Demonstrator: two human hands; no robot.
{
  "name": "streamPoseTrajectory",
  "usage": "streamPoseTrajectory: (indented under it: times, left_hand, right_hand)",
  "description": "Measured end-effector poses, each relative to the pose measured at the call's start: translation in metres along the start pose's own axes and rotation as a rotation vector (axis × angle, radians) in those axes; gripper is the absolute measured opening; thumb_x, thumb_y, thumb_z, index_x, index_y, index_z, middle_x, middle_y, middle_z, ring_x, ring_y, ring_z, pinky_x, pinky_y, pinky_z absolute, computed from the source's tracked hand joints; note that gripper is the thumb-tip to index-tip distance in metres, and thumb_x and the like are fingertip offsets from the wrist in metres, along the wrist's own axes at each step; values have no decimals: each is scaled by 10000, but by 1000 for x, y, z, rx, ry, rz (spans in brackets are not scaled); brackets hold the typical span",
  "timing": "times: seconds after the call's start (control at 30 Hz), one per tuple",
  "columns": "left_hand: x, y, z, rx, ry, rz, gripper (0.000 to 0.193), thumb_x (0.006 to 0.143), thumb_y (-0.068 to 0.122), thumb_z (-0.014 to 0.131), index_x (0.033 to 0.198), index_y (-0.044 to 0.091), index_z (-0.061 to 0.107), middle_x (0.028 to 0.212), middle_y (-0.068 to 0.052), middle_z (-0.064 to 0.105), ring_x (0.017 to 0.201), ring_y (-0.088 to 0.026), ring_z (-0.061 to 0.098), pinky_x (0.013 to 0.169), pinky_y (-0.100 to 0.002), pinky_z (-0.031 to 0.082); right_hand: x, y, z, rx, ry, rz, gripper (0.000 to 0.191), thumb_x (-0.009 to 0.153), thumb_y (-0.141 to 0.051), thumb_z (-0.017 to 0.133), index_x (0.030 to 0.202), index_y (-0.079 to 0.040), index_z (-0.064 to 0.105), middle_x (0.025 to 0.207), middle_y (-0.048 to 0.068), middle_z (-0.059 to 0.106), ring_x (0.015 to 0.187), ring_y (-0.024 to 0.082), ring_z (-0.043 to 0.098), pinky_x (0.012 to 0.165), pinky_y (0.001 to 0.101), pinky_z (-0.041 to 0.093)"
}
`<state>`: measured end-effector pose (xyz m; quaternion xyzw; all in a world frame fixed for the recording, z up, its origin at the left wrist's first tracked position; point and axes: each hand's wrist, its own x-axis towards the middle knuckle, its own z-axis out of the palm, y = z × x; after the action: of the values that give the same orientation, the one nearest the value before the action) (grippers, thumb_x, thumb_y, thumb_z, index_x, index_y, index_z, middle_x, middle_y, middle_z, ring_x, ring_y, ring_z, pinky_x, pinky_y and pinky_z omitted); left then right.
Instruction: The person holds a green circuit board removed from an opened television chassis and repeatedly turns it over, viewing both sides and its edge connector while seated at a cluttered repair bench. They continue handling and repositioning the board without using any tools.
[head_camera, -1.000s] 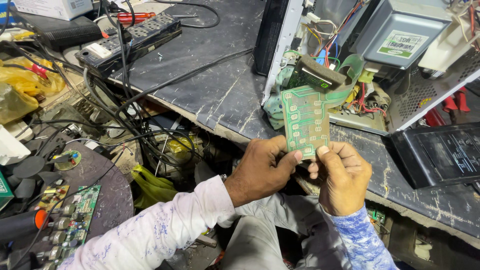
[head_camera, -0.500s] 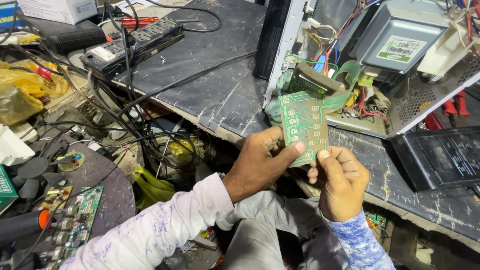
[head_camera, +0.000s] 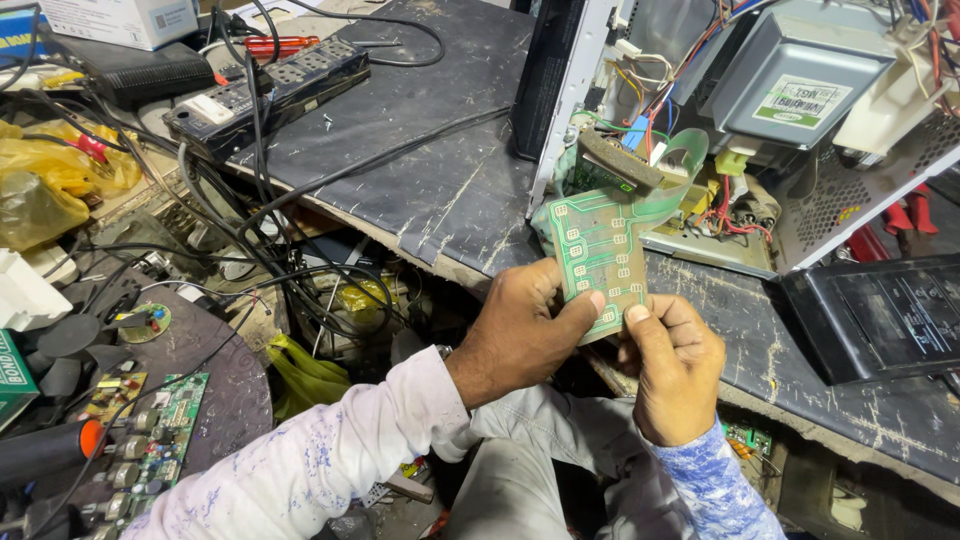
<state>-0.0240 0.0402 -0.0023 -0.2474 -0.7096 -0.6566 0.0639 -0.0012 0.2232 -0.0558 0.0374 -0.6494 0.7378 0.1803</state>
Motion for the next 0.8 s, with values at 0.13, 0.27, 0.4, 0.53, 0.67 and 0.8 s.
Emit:
streamPoseTrajectory:
  times: [0.13,0.27,0.4,0.53,0.67,0.8]
  left_hand:
    - [0,3,-1,6,1,-29,237,931,174,649,1086,13,727,899,-68,778,802,-64,708,712,-280,602]
    - [-1,6,-1,-3,-3,-28,243,936,176,655,1085,-1,731,882,-76,772,786,-62,676,700,-279,589]
    - [-5,7,4,7,25,-18,237,925,177,663,1065,-2,731,848,-55,765,745,-46,663,669,-270,580]
    - [-4,7,4,59,62,-17,228,905,174,672,1039,3,741,752,-50,741,660,-38,623,599,-272,547]
    - [-4,8,4,80,94,21,209,902,167,685,994,-16,728,721,-73,732,645,-32,604,569,-283,529]
    - [-4,11,3,103,100,32,206,896,176,691,977,-9,731,715,-81,733,632,-39,623,567,-283,530]
  right_hand:
    - [0,-10,2,-3,-5,61,178,999,-139,631,1035,31,673,807,56,663,633,91,566,531,235,441]
    - [9,-35,0,34,-74,148,208,968,-154,619,1081,14,667,895,60,707,716,111,646,565,261,523]
    - [30,-49,-3,78,-130,186,244,946,-146,613,1122,10,681,964,66,731,788,135,694,666,288,583]
    - [39,-43,-4,105,-207,179,187,987,-88,645,1101,57,674,986,91,720,826,134,676,756,290,565]
    - [43,-34,-3,112,-240,153,175,998,-83,639,1083,66,673,977,96,720,827,136,680,768,296,567]
    - [42,-29,0,120,-270,94,195,1014,-94,611,1118,64,657,1018,92,716,880,123,670,814,281,553]
